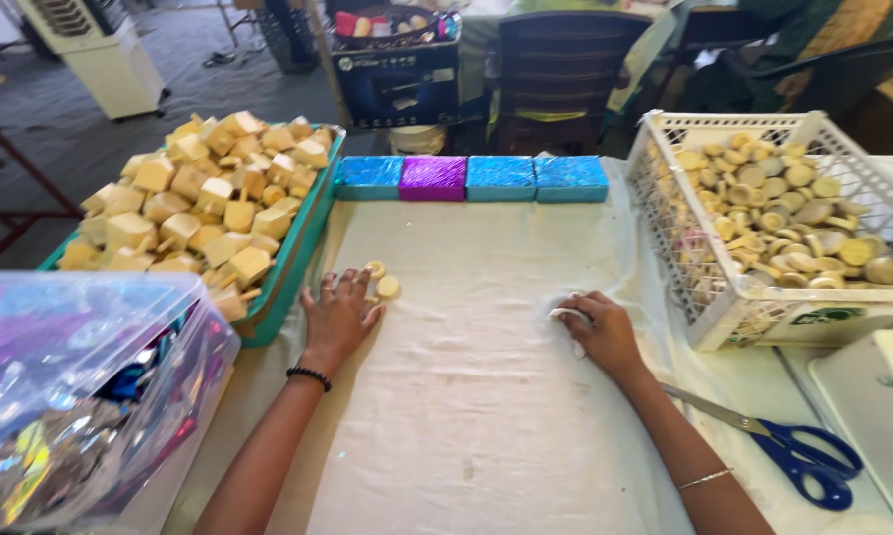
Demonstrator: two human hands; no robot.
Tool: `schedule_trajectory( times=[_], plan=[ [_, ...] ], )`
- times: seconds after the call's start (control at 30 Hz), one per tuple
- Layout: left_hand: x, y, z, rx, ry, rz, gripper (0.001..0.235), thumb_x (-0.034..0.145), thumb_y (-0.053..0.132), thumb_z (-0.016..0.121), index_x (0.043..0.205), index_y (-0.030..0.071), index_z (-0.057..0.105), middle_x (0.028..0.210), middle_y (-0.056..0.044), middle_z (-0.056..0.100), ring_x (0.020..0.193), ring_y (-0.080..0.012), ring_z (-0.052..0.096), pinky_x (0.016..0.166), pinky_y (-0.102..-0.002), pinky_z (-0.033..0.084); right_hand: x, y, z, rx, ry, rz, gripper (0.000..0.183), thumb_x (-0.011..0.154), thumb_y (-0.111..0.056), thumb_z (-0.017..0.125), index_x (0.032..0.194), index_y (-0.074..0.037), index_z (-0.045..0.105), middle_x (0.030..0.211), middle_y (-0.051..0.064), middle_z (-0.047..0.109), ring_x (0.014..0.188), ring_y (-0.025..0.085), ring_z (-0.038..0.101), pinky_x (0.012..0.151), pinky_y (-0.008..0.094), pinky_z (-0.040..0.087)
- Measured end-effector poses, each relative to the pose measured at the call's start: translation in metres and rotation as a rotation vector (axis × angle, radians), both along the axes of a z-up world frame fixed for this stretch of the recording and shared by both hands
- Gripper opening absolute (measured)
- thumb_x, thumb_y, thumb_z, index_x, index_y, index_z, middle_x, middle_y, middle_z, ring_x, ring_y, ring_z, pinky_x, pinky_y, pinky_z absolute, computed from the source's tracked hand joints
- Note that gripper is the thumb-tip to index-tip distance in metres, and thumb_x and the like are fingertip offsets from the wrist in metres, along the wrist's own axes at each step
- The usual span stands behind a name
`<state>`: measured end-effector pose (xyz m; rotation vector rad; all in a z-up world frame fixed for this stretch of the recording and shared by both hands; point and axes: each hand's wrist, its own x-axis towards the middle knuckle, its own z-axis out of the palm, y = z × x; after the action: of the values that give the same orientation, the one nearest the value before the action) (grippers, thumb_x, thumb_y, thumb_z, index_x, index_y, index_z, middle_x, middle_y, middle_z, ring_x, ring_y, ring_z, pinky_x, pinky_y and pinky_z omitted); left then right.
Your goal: The person wraps rectangular blocks with shiny blue and purple metallic foil, folding the foil over the edges and pressing it down, and sets finished wrapped blocks in a row on the table. They then pick up small wooden pieces and wipe them one at a time with a cloth.
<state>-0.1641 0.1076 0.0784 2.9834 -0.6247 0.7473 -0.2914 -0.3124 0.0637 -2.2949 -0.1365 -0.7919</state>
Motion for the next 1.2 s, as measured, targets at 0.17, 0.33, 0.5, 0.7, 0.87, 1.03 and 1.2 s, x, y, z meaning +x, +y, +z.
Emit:
schedule_trajectory(
  times=[0.17,0.33,0.5,0.7,0.87,1.03,1.2],
  plan=[
    [0.019,-0.027,-0.001,0.070,-0.072,0.014,0.059,0.087,0.052,0.066,0.137,0.021,0.060,0.130,0.000,0.064,0.134,-0.0279,0.047,0.103,-0.067,0.030,-0.002,0.006,0.005,0.031,0.042,-0.005,0.017,0.084,-0.016,0.077,0.099,-0.011,0.079,0.098,0.011,0.073,0.088,0.027,0.072,0.078,0.035,0.056],
    [0.012,-0.054,-0.002,0.054,-0.050,-0.014,0.041,0.092,0.046,0.067,0.121,0.017,0.068,0.120,-0.002,0.069,0.130,-0.0264,0.050,0.105,-0.059,0.034,-0.007,0.007,0.010,0.010,0.059,-0.006,0.014,0.085,-0.013,0.076,0.098,-0.013,0.080,0.095,0.011,0.071,0.087,0.028,0.071,0.078,0.035,0.055],
    [-0.050,-0.077,0.011,-0.508,0.099,-0.547,0.045,0.082,0.020,0.079,0.121,0.001,0.066,0.115,-0.016,0.066,0.106,-0.0341,0.058,0.098,-0.042,0.046,-0.008,0.012,0.015,-0.007,0.054,0.014,0.016,0.084,-0.010,0.075,0.099,-0.012,0.079,0.096,0.011,0.071,0.087,0.028,0.070,0.077,0.035,0.055],
    [-0.109,-0.099,0.000,-1.253,1.185,-0.607,0.056,0.088,0.021,0.074,0.139,0.003,0.059,0.119,-0.001,0.067,0.099,-0.0110,0.063,0.090,-0.032,0.053,-0.028,0.048,0.027,0.483,0.075,0.022,0.029,0.088,-0.009,0.076,0.117,-0.013,0.072,0.092,0.008,0.072,0.082,0.019,0.065,0.074,0.029,0.053],
    [-0.101,-0.098,-0.017,-1.491,1.480,-0.653,0.051,0.096,0.017,0.066,0.144,0.004,0.056,0.128,-0.001,0.067,0.112,-0.0083,0.063,0.101,-0.028,0.049,-0.055,0.106,0.044,0.185,0.038,0.269,0.020,0.085,-0.007,0.078,0.105,-0.009,0.078,0.103,0.006,0.075,0.090,0.018,0.071,0.079,0.031,0.055],
    [-0.097,-0.090,-0.028,-1.632,1.621,-0.646,0.046,0.098,0.014,0.056,0.142,0.000,0.056,0.131,-0.003,0.068,0.117,-0.0113,0.064,0.106,-0.031,0.050,-0.055,0.126,0.021,0.059,-0.015,0.449,0.028,0.089,-0.003,0.076,0.117,-0.007,0.077,0.113,0.011,0.068,0.107,0.026,0.068,0.093,0.036,0.055],
    [-0.096,-0.091,-0.028,-1.564,1.662,-0.774,0.040,0.103,0.016,0.055,0.138,-0.004,0.058,0.130,-0.005,0.068,0.117,-0.0124,0.064,0.107,-0.033,0.049,-0.061,0.134,0.028,0.032,-0.128,0.287,0.025,0.083,-0.007,0.079,0.108,-0.011,0.078,0.115,0.010,0.068,0.108,0.027,0.067,0.090,0.035,0.058]
  ],
)
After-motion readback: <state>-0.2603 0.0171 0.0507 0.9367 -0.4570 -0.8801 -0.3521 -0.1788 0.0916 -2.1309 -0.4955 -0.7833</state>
